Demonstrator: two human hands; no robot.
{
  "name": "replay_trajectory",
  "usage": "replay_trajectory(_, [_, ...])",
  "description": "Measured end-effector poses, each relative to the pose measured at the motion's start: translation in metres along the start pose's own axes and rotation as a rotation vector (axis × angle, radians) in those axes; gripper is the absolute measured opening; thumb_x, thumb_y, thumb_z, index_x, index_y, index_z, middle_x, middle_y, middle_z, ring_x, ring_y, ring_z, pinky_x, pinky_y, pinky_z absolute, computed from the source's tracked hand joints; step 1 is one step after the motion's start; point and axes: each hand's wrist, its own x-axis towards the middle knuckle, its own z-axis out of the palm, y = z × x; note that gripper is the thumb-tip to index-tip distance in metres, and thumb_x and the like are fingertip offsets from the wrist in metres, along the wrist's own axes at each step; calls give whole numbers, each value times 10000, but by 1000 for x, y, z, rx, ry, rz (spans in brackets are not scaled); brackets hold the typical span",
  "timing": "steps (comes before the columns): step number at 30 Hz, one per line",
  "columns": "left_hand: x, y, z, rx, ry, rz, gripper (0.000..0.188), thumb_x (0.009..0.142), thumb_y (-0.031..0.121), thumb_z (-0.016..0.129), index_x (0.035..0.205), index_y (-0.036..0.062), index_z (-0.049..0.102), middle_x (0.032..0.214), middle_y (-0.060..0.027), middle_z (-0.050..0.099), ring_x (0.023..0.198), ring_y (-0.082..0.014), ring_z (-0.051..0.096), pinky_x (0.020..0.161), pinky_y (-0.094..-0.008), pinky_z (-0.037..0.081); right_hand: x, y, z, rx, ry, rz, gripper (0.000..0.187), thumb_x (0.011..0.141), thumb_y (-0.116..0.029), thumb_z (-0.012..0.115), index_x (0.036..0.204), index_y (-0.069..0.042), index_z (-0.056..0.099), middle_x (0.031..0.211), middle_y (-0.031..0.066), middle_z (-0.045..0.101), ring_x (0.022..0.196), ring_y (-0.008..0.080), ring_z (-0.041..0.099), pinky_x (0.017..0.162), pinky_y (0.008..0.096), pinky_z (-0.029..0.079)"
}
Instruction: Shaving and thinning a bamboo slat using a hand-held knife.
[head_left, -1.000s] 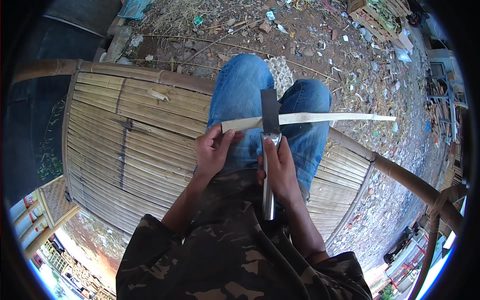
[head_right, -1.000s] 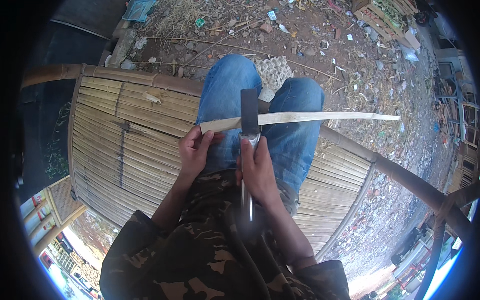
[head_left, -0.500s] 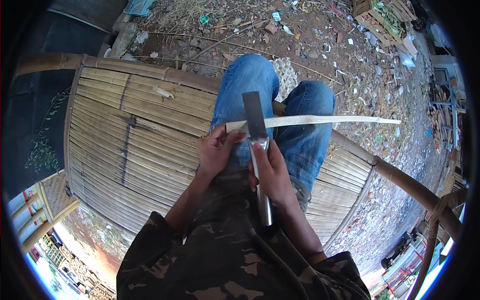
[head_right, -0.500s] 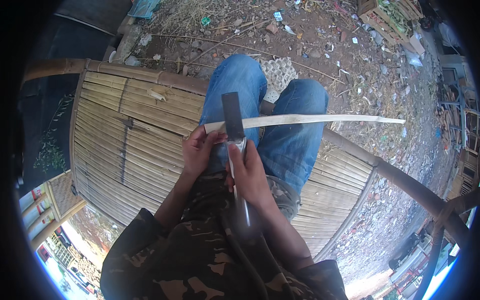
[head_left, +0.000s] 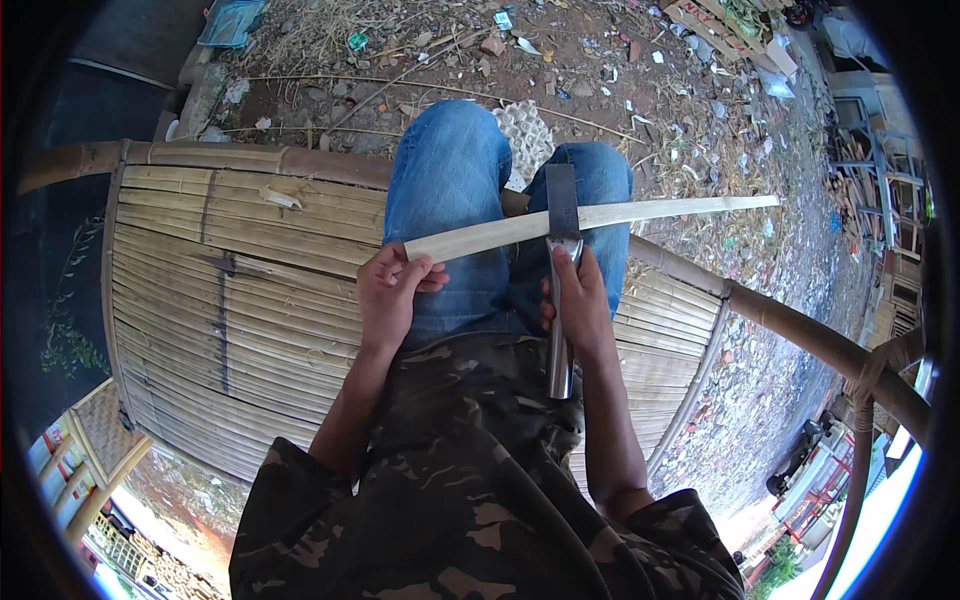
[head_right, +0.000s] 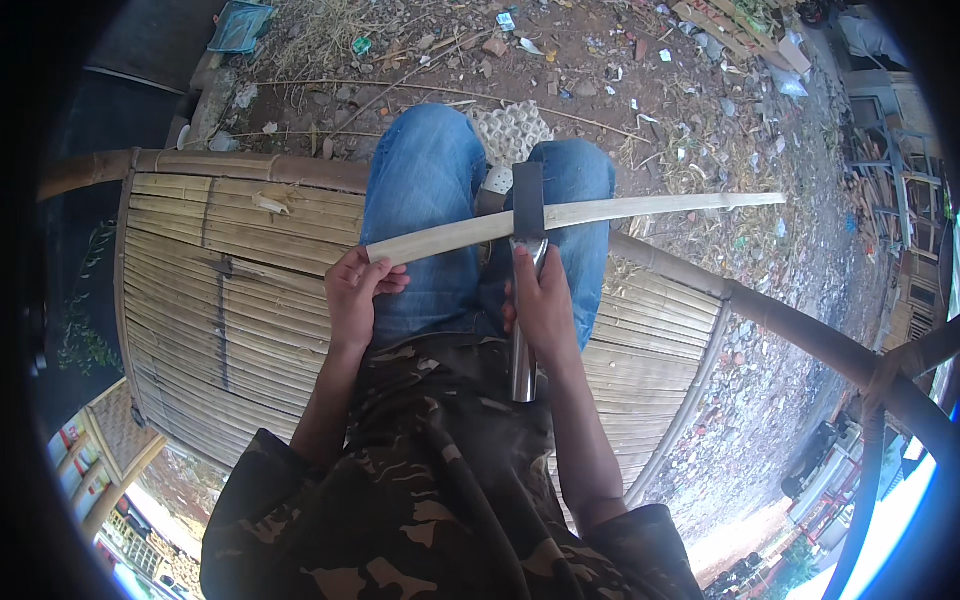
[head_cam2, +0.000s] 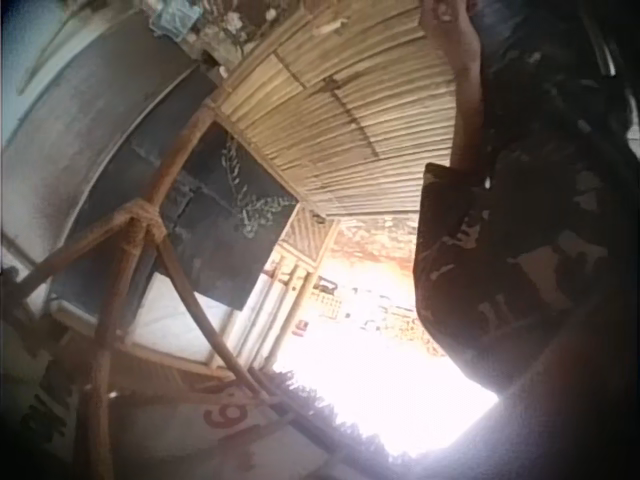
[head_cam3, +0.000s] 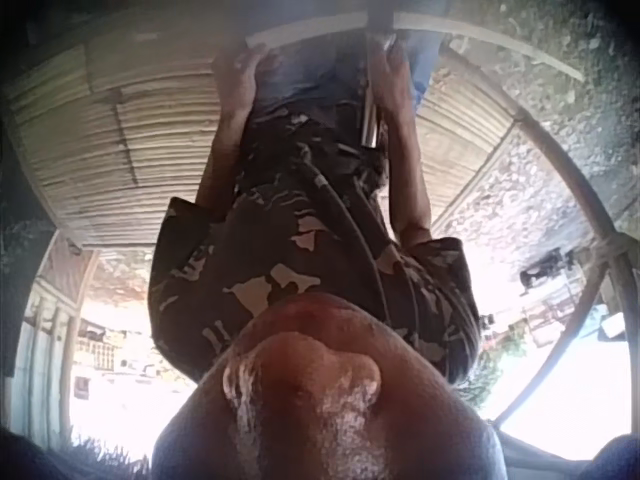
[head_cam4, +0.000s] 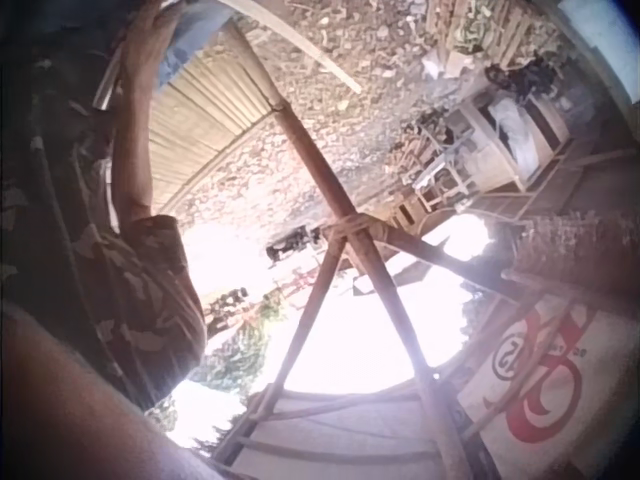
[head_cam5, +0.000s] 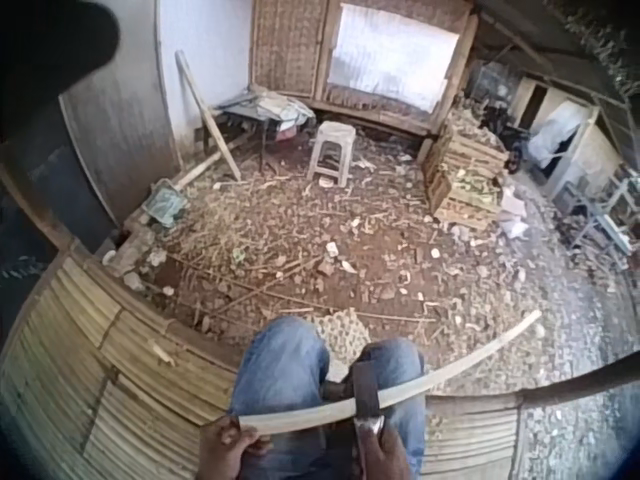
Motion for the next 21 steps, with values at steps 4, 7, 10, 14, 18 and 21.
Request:
replay_trajectory(4, [2, 6, 5, -50, 64, -17, 195, 939, 137, 585, 973, -53, 615, 812, -148, 685, 666, -192, 686, 617, -268, 572, -18, 6, 19, -98, -34, -67, 290, 1011, -338, 463, 981, -52, 424, 677, 58, 537, 484, 119, 544, 410, 287, 441])
replay_trajectory(7, [0, 4, 4, -34, 73, -27, 207, 949, 155, 577, 973, -47, 613, 803, -146, 683, 667, -188, 687, 613, -266, 572, -23, 8, 16, -104, -158, -106, 307, 1009, -334, 474, 978, -32, 428, 663, 62, 541, 455, 131, 536, 408, 298, 439])
replay_trajectory(10, [0, 6, 7, -11, 79, -24, 231, 961, 192, 568, 935, -33, 610, 752, -122, 668, 617, -165, 668, 576, -251, 556, -8, 11, -5, -63, 8, -67, 307, 1008, -326, 481, 976, -26, 426, 656, 60, 535, 457, 133, 538, 402, 300, 436])
replay_trajectory(14, [3, 19, 14, 126, 97, -71, 314, 986, 275, 546, 833, 5, 599, 574, -25, 550, 436, -91, 545, 428, -197, 439, -28, 8, 13, -69, -129, -63, 293, 1009, -322, 480, 975, -35, 433, 658, 49, 522, 472, 122, 541, 407, 274, 435])
replay_trajectory(18, [7, 15, 4, 284, 26, 45, 386, 995, 316, 532, 746, 26, 583, 483, 9, 459, 371, -62, 466, 366, -218, 343, -22, 9, 3, -8, -119, -69, 287, 1011, -328, 475, 989, -46, 424, 673, 41, 520, 475, 113, 531, 411, 255, 430])
replay_trajectory(21, [4, 19, 12, 279, 4, 1, 410, 1007, 324, 505, 715, 42, 564, 437, 31, 404, 357, -54, 427, 363, -223, 307, -17, 12, -5, 12, 17, -55, 290, 1011, -333, 474, 988, -49, 422, 684, 41, 521, 473, 112, 526, 406, 260, 429])
